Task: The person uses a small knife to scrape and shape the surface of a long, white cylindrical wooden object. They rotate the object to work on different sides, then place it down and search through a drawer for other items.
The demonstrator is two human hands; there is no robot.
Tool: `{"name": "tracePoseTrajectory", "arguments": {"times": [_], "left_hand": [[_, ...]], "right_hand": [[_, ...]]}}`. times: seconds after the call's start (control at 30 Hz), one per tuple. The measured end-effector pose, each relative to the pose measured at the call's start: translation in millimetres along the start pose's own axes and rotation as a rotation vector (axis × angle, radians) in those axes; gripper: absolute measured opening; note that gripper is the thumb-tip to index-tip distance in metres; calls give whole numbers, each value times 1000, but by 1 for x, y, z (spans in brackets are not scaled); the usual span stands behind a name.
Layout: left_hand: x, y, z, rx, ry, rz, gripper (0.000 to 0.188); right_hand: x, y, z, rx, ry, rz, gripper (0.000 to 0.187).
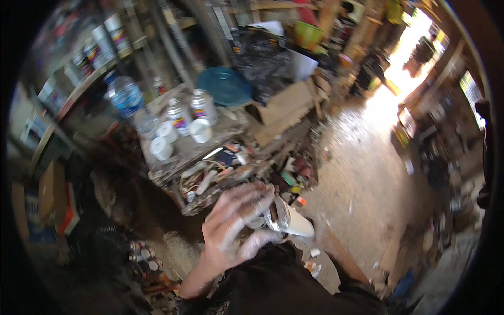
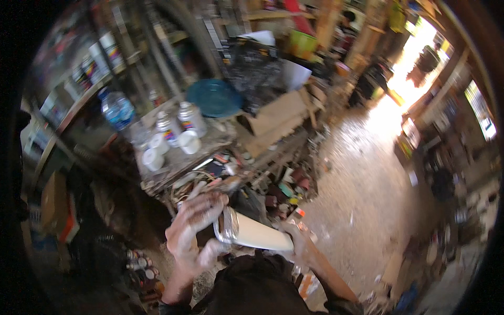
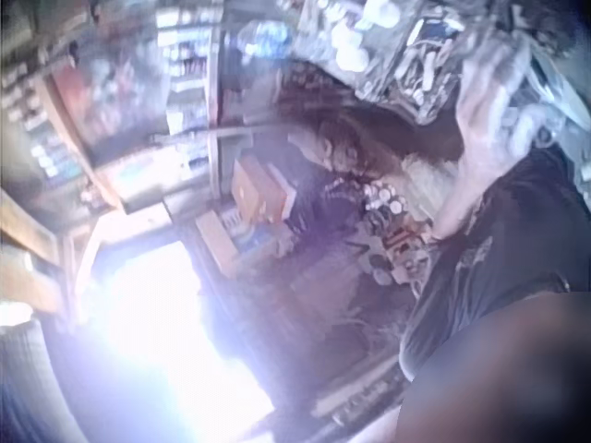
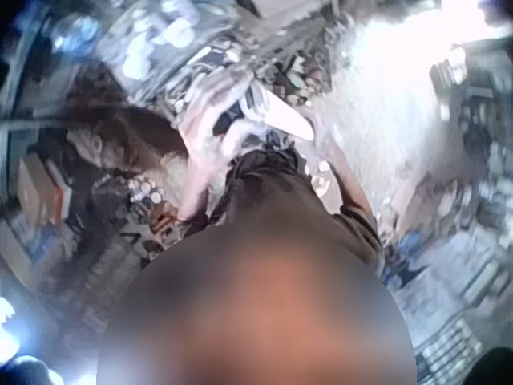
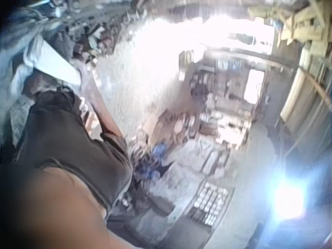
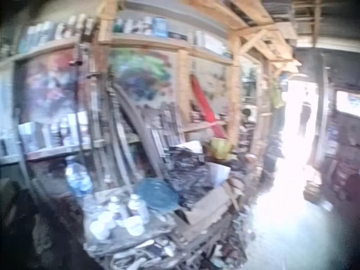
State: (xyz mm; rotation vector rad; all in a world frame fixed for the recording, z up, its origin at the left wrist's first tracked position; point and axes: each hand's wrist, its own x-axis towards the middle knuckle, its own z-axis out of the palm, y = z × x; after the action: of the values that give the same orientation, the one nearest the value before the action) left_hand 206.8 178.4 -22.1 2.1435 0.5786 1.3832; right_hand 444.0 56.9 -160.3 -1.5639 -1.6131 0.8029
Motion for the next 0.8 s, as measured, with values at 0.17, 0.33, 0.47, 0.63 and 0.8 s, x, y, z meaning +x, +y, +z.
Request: {"name": "tracePoseTrajectory", "arguments": {"times": [0.17,0.33,0.47,0.63,0.8], "left_hand": [[-3,-34,-52,-46,142,-100,28],[-20,-53,-54,-870,358,-417,12],[-43,-67,-73,-711,381,-593,9],[-69,-82,-120,-1290,690,-361,25],[-97,-65,-160,-1457,611,-236,74]], "right_hand": [[13,-63,-39,355,-663,246,59],[18,-96,-25,1060,-863,563,61],[19,-108,0,884,-800,584,56],[20,-132,23,742,-806,529,42],[19,-157,48,451,-645,360,34]]}}
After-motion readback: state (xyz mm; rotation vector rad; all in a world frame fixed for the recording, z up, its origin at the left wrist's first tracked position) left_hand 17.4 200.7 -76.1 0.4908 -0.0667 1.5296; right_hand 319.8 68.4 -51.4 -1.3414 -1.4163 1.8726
